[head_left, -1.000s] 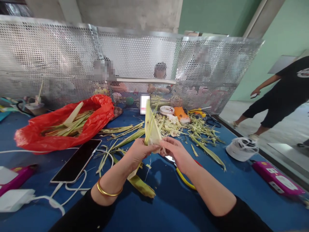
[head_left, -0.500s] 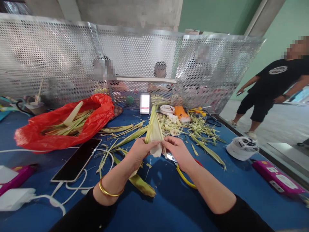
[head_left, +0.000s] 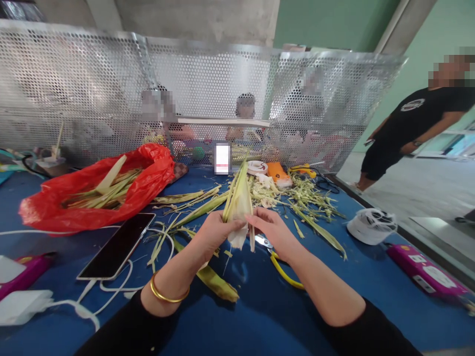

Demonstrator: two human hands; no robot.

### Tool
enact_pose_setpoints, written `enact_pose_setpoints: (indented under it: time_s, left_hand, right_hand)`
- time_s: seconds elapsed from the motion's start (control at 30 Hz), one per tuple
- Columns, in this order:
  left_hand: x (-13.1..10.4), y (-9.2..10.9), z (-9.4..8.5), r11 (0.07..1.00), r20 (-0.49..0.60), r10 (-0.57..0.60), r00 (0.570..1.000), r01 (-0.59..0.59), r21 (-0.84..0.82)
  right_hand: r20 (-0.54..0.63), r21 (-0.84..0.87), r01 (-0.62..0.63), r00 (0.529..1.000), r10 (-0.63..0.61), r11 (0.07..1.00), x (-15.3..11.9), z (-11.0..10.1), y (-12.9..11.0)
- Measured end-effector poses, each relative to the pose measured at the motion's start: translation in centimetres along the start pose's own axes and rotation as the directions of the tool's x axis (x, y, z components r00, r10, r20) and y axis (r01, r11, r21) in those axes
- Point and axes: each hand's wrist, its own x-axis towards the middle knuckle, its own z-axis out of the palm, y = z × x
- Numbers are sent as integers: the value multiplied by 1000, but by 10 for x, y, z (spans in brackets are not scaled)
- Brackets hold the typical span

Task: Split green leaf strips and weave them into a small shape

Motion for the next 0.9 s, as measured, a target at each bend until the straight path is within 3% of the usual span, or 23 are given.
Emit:
enact_pose_setpoints:
  time_s: [0.17, 0.3, 0.4, 0.6, 0.9]
  left_hand:
    - [-1, -1, 3, 999, 32, 21, 999, -22, 32]
    - [-1, 0, 8, 997, -139, 82, 987, -80, 19]
    - [-1, -1, 10, 995, -194, 96, 976, -98, -2]
    - [2, 0, 5, 992, -205, 94, 974, -109, -62]
    - [-3, 2, 9, 997, -164, 66, 984, -72, -32]
  right_hand:
    - [-124, -92, 64, 989, -75, 994, 6, -2, 10]
    - [-68, -131, 63, 995, -72, 989, 6, -2, 12]
    - [-42, -29, 19, 999, -20, 999, 4, 1, 10]
    - [-15, 141, -49, 999, 52, 989, 0, -1, 2]
    - [-41, 2, -53, 998, 53, 999, -1, 0, -4]
